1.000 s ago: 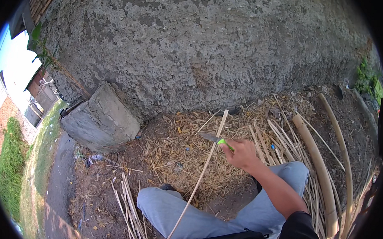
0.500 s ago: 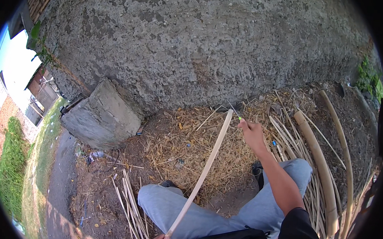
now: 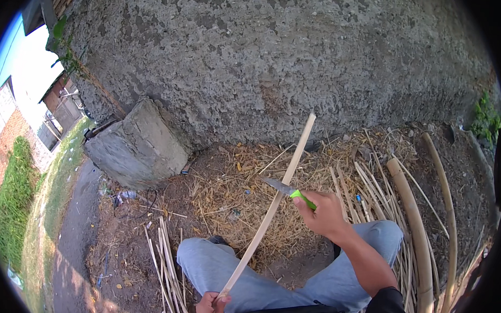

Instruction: The person splits a bamboo stick by hand, scrapes along its length with a knife, and bends it with both hands.

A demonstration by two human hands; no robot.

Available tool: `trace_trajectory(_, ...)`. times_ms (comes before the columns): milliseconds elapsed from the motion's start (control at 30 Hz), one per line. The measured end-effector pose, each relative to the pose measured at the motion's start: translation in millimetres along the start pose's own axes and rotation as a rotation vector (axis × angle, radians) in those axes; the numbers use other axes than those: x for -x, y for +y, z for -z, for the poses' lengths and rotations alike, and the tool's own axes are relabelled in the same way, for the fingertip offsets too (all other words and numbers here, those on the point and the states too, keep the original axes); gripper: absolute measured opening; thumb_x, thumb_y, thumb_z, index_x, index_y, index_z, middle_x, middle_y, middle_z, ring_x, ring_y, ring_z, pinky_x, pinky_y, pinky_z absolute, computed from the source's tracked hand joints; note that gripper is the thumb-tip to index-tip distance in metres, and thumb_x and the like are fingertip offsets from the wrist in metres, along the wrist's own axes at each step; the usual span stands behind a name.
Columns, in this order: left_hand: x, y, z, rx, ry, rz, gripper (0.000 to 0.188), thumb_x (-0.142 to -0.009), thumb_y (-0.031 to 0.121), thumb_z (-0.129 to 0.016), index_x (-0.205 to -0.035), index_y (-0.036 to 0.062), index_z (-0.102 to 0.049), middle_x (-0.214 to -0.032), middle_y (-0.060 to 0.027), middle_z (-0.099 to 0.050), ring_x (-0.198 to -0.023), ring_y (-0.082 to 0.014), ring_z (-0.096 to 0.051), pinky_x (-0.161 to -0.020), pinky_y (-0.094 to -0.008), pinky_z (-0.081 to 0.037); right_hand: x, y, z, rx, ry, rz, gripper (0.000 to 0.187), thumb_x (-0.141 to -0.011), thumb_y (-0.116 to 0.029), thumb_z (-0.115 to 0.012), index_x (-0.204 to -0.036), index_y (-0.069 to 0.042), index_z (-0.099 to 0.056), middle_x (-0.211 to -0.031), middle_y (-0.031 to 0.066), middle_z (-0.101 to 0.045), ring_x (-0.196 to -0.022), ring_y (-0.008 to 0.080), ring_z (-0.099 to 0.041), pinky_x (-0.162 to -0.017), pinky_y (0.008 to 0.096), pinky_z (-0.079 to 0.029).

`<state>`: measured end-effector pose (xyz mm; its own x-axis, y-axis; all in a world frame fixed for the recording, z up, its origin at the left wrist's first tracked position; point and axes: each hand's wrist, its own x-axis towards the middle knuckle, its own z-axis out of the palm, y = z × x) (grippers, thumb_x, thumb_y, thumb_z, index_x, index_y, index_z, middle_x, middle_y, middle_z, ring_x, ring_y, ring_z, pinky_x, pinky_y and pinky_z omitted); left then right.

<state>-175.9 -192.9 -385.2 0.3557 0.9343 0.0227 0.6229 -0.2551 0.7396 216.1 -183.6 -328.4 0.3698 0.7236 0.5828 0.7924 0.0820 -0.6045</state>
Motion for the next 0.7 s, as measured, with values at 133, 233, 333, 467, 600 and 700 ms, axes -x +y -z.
trace_trajectory(133, -8, 16, -4, -0.071, -0.148, 0.014, 0.021, -0.099, 0.023, -0.057, -0.098, 0.0028, -0.063, -0.077, -0.0169, -0.068, -0.074, -0.036, -0.069, -0.063, -0.0421, -0.051, 11, -25, 4, -0.144, -0.049, -0.043, 0.023, -0.092, -0.023, -0.069, -0.099, -0.002, -0.074, -0.068, 0.0131, -0.067, -0.053, 0.0264, -0.064, -0.047, 0.0379, -0.048)
trace_trajectory(233, -15, 20, -5, -0.036, -0.209, -0.035, 0.021, -0.1, 0.022, -0.056, -0.098, 0.0023, -0.06, -0.079, -0.0173, -0.069, -0.073, -0.0362, -0.069, -0.062, -0.0423, -0.051, 19, -40, 7, -0.215, -0.111, -0.026, 0.024, -0.092, -0.024, -0.069, -0.1, -0.001, -0.074, -0.069, 0.0136, -0.068, -0.052, 0.0261, -0.064, -0.048, 0.0372, -0.048)
trace_trajectory(333, -22, 22, -12, -0.005, -0.171, -0.135, 0.021, -0.101, 0.021, -0.056, -0.098, 0.0003, -0.061, -0.077, -0.013, -0.068, -0.066, -0.0307, -0.065, -0.059, -0.0399, -0.049, 44, -26, -9, -0.195, -0.115, -0.031, 0.024, -0.092, -0.021, -0.069, -0.101, 0.001, -0.073, -0.069, 0.0148, -0.067, -0.052, 0.0248, -0.063, -0.048, 0.0359, -0.047)
trace_trajectory(467, -42, 19, -38, 0.324, -0.038, -0.013, 0.029, -0.101, 0.021, -0.059, -0.093, -0.0063, -0.066, -0.062, -0.0032, -0.062, -0.052, -0.0093, -0.055, -0.051, -0.0282, -0.041, 55, -6, -33, -0.278, -0.053, -0.135, 0.022, -0.092, -0.016, -0.069, -0.1, 0.004, -0.071, -0.07, 0.0154, -0.067, -0.051, 0.0239, -0.063, -0.047, 0.0348, -0.046)
trace_trajectory(600, -69, 51, -32, 0.21, -0.069, 0.042, 0.023, -0.102, 0.02, -0.056, -0.096, -0.002, -0.062, -0.065, -0.0066, -0.065, -0.057, -0.0144, -0.063, -0.055, -0.0312, -0.047, 57, -6, -41, -0.284, 0.005, -0.023, 0.022, -0.09, -0.015, -0.07, -0.101, 0.004, -0.071, -0.072, 0.0152, -0.068, -0.052, 0.0244, -0.064, -0.046, 0.0336, -0.047)
trace_trajectory(700, -82, 58, -36, -0.02, -0.027, -0.05, 0.02, -0.101, 0.018, -0.055, -0.1, -0.0005, -0.062, -0.065, -0.0073, -0.064, -0.057, -0.0169, -0.063, -0.056, -0.031, -0.048, 68, -11, -52, -0.205, 0.027, 0.045, 0.025, -0.089, -0.024, -0.073, -0.099, -0.002, -0.073, -0.076, 0.0112, -0.072, -0.051, 0.0238, -0.064, -0.044, 0.0349, -0.049)
